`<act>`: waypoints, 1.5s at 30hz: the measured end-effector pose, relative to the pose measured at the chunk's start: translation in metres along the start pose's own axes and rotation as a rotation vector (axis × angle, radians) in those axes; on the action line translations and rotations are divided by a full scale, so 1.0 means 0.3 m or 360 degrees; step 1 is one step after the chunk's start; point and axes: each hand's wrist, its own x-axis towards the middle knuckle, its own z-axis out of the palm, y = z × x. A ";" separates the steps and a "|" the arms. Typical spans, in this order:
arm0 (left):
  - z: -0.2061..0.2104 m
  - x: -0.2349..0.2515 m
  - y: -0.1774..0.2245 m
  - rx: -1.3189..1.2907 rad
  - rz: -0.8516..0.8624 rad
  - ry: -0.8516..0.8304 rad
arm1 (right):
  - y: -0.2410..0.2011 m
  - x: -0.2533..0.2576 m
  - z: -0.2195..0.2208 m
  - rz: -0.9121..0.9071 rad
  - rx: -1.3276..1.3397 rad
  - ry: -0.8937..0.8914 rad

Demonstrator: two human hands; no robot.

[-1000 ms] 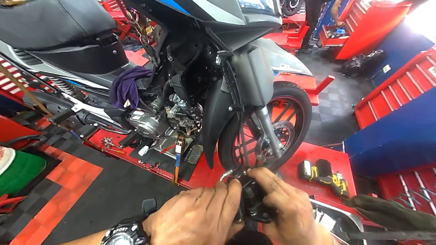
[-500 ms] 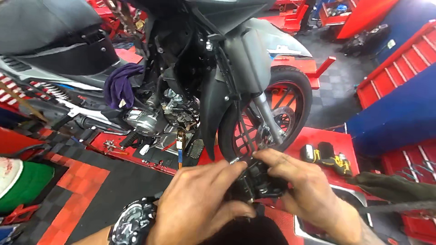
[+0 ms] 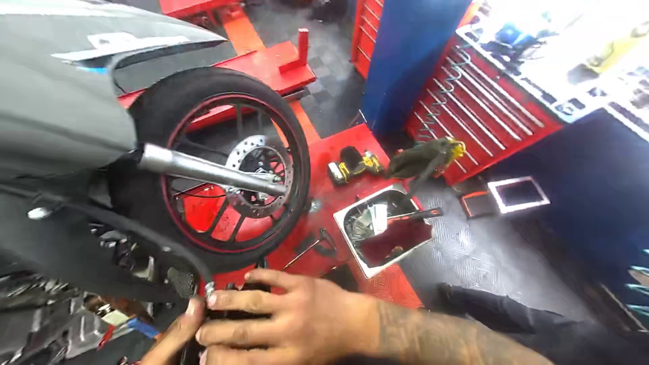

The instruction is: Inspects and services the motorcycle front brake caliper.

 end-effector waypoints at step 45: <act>-0.269 0.194 -0.216 0.0503 0.0105 0.0221 | 0.353 -0.888 0.250 0.3180 -0.0649 -0.0173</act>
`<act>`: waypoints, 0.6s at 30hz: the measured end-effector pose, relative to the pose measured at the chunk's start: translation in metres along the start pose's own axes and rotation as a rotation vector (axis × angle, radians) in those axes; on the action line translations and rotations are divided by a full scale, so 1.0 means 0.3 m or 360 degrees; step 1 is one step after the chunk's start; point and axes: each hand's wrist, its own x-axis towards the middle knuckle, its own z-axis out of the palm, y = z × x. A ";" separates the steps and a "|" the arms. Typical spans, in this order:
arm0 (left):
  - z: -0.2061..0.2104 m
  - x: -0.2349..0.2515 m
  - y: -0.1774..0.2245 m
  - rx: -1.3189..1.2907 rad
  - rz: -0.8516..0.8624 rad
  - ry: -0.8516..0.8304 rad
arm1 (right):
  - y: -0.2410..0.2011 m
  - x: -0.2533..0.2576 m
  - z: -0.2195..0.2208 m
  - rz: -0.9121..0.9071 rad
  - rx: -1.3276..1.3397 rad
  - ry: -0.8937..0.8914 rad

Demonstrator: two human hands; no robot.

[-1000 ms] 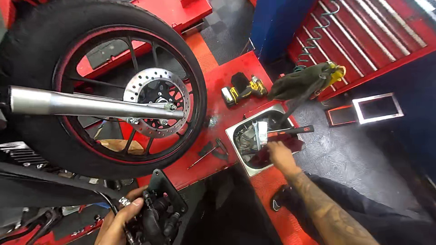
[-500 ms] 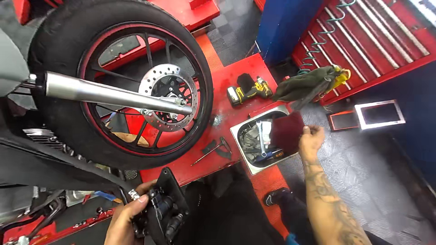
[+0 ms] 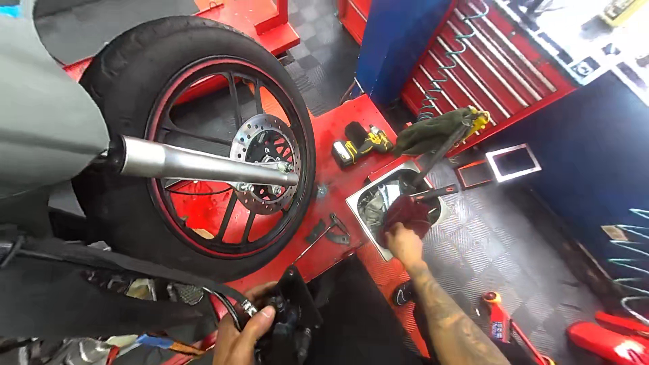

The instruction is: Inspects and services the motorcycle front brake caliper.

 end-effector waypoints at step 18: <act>0.173 -0.005 0.033 -0.0257 0.0045 0.0331 | 0.168 0.259 -0.053 -0.0353 0.0041 -0.0473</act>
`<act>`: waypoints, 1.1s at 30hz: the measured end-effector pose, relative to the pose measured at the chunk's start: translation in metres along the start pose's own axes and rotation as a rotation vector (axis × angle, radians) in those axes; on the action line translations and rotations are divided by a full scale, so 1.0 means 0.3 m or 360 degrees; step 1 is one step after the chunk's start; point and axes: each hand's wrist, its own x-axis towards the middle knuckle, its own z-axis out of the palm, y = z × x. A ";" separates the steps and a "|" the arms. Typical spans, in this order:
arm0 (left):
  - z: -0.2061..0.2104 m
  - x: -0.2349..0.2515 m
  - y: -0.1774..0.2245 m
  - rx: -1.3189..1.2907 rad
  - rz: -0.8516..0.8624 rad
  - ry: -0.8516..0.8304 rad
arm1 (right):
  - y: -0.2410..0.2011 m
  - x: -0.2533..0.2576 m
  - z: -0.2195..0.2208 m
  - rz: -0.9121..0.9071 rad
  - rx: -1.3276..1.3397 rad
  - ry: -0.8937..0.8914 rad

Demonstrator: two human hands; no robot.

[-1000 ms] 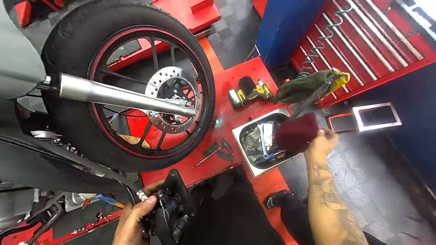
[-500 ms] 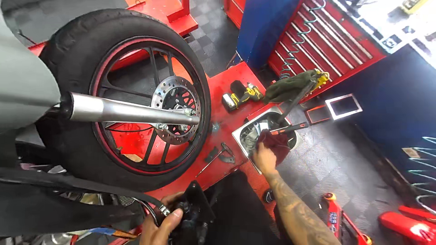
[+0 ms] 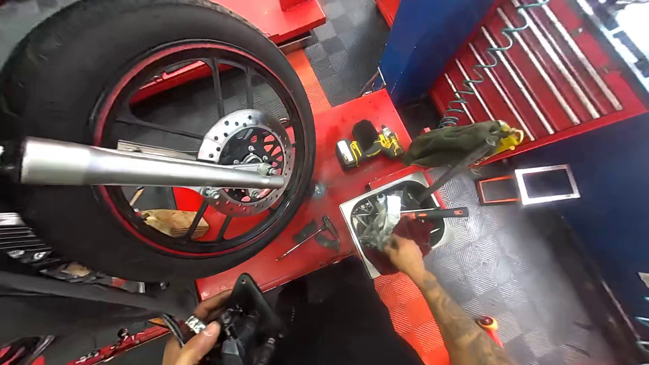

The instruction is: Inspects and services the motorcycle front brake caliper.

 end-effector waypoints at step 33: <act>0.153 0.014 0.012 -0.0417 0.0111 -0.0129 | -0.113 0.159 0.013 -0.0701 -0.0110 0.0022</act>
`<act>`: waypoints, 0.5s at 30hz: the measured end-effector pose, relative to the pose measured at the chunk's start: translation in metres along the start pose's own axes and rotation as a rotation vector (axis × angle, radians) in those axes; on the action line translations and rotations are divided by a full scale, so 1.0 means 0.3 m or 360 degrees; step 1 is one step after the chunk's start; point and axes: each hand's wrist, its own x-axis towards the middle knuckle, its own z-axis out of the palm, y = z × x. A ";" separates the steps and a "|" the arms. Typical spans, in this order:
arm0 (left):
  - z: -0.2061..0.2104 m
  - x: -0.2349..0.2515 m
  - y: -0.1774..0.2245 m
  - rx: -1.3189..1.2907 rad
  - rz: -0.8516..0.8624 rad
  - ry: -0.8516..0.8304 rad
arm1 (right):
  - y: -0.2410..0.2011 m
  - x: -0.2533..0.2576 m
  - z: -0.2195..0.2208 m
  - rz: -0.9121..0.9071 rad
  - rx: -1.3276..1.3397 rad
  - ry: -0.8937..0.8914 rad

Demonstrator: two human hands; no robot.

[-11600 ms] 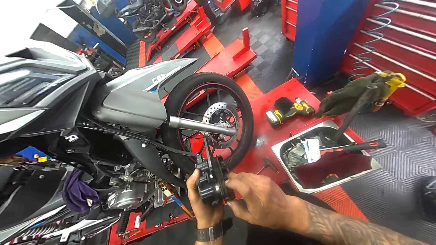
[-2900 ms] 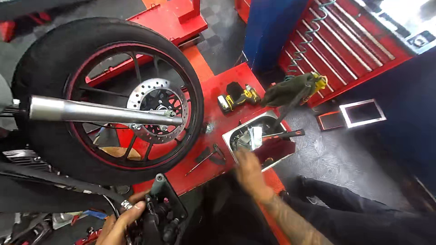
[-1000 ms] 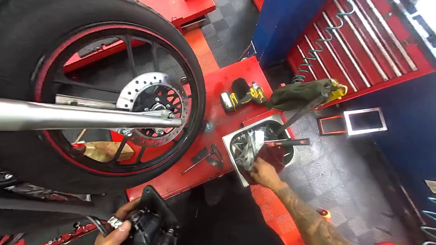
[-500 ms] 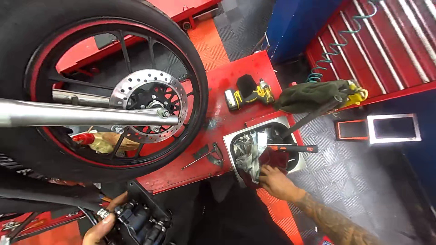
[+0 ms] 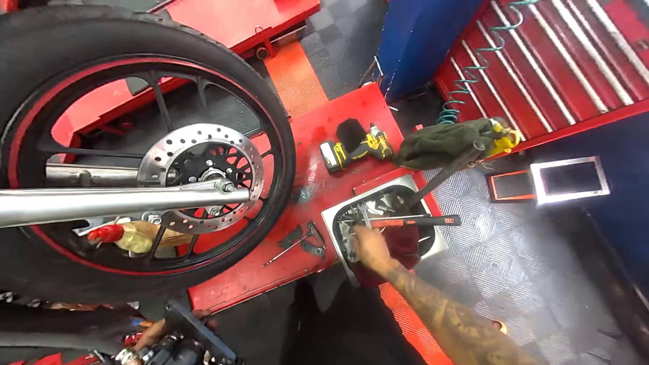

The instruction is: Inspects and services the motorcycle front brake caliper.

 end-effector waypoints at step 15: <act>0.088 -0.053 0.031 -0.0315 0.0031 0.0218 | 0.193 0.226 -0.163 0.0259 -0.0695 -0.0250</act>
